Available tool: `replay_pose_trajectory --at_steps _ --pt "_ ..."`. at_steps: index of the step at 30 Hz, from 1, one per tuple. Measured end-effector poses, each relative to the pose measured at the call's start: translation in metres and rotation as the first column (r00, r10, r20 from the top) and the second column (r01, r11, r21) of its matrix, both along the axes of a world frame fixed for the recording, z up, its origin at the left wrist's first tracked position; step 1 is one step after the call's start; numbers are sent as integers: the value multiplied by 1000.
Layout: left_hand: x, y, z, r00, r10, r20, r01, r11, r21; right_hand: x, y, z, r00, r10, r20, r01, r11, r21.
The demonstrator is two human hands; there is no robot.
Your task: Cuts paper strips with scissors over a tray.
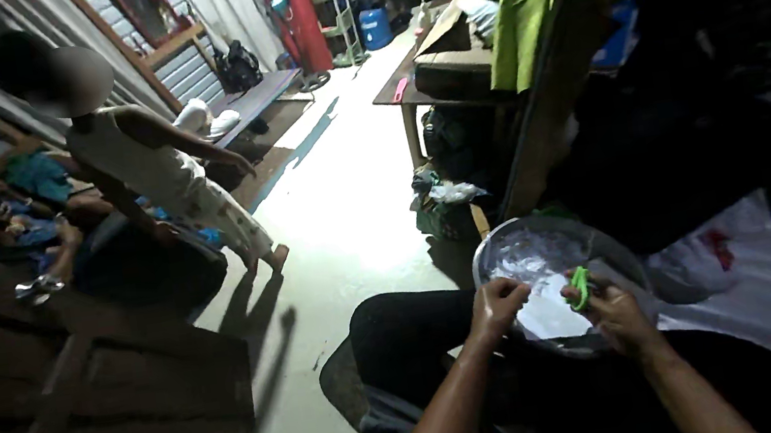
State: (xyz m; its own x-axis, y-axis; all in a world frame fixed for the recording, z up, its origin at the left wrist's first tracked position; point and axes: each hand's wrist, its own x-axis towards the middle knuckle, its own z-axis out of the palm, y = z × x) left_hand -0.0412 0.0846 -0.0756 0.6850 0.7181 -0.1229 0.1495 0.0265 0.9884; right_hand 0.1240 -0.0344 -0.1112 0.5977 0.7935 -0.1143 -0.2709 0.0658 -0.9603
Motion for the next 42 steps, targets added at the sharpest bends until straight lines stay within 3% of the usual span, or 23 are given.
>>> replay_pose_trajectory --at_steps 6,15,27,42 --pt "-4 3 5 995 96 34 -93 991 -95 -4 -4 2 981 195 -7 -194 978 74" --pt "-4 -2 6 974 173 145 -137 964 -229 -10 -7 7 884 460 87 -457 888 -55" --pt "-12 -7 3 971 208 114 -170 945 -279 -20 -10 1 837 525 152 -527 849 -29" --pt "-14 -8 3 964 223 148 -174 942 -286 -17 -3 5 880 456 132 -457 889 -27"
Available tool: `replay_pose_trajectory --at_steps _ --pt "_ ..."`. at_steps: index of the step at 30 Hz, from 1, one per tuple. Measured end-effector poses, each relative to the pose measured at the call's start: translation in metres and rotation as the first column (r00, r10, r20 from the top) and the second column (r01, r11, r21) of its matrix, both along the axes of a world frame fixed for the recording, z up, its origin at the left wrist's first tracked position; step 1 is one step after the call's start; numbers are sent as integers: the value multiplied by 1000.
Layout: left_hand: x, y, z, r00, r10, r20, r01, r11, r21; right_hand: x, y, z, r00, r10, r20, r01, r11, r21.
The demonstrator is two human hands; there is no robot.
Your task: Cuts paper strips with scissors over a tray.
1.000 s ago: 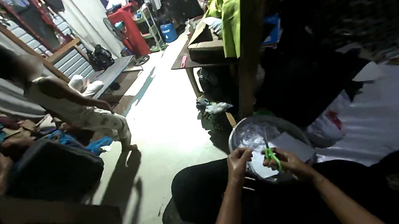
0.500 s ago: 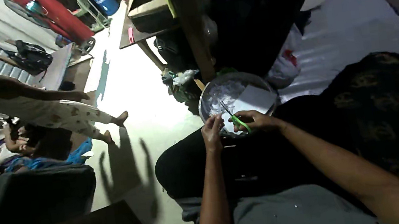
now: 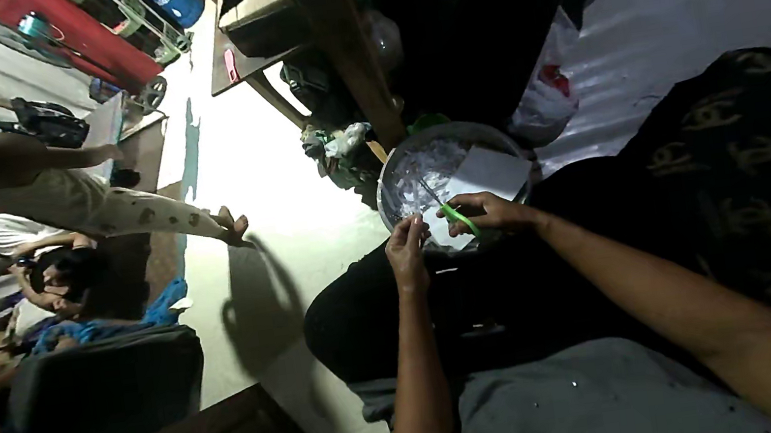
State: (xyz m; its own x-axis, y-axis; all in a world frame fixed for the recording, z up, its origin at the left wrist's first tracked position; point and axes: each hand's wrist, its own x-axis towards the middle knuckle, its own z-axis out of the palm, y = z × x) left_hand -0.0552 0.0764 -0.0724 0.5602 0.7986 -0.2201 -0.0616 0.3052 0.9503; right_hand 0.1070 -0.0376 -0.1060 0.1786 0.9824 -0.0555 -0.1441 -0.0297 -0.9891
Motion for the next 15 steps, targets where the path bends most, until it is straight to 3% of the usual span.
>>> replay_pose_trajectory --at_steps 15 --pt "-3 -11 -3 996 -72 46 72 997 -11 -5 -3 16 999 -51 -18 51 999 -1"
